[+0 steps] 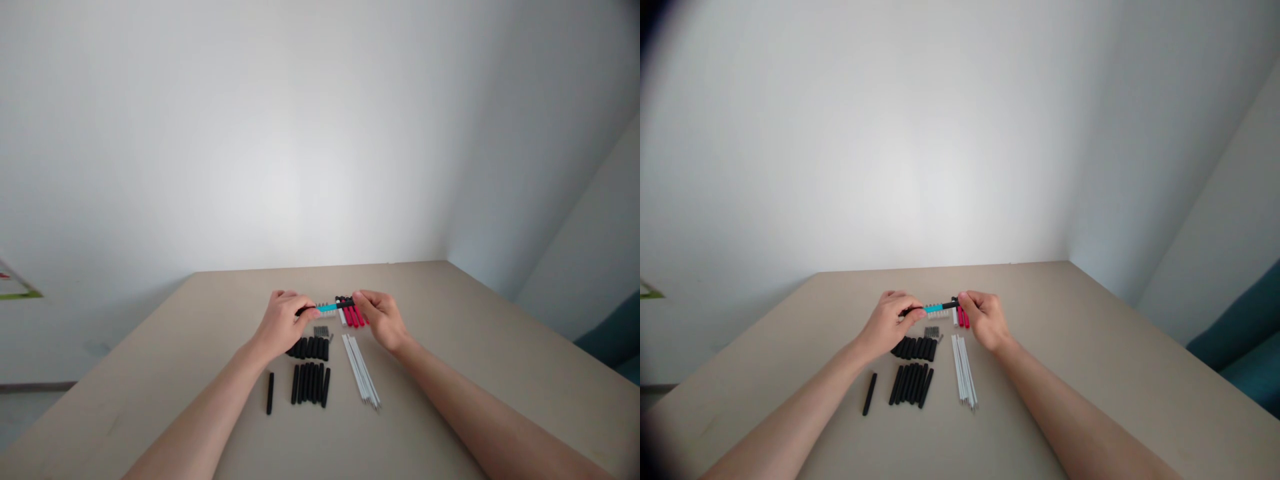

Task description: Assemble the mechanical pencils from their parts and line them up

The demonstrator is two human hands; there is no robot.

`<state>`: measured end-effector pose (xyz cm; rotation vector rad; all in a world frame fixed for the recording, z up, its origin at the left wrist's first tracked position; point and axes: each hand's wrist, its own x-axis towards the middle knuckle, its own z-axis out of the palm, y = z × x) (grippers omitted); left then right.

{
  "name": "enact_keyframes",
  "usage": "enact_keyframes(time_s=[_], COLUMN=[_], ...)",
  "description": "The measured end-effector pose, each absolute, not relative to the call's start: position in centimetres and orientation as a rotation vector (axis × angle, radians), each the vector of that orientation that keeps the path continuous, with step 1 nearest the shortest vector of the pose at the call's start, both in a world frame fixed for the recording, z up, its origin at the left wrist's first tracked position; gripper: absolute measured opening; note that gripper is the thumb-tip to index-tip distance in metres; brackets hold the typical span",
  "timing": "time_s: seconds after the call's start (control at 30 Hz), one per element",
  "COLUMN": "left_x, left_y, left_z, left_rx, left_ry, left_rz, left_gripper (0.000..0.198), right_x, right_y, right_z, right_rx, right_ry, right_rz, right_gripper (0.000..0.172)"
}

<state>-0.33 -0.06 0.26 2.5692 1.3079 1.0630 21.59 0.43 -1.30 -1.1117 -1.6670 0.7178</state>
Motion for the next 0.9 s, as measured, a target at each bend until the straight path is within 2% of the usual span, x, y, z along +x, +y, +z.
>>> enact_keyframes(time_s=[0.17, 0.33, 0.47, 0.57, 0.73, 0.9], left_x=[-0.2, -0.2, -0.4, -0.6, -0.1, 1.3], left_y=[-0.1, 0.1, 0.5, 0.4, -0.4, -1.7], left_z=[0.2, 0.1, 0.2, 0.3, 0.2, 0.3], left_rx=[2.606, 1.964, 1.405, 1.238, 1.544, 2.087], left_ry=[1.370, 1.270, 0.862, 0.684, 0.714, 0.708], left_rz=[1.316, 1.485, 1.418, 1.303, 1.025, 0.842], left_gripper=[0.019, 0.025, 0.028, 0.025, 0.023, 0.025], right_x=[20.9, 20.9, 20.9, 20.8, 20.7, 20.5], right_y=[0.2, 0.2, 0.3, 0.3, 0.7, 0.6], right_z=[-0.8, -1.1, -1.4, -1.3, -1.4, -1.5], right_rx=[-1.076, -1.036, -0.966, -0.896, -0.813, -0.780], right_ry=[-1.553, -1.521, -1.487, -1.411, -1.226, -1.215], right_rz=[0.821, 0.774, 0.827, 0.914, 1.110, 1.327], right_gripper=[0.051, 0.051, 0.046, 0.040, 0.035, 0.042])
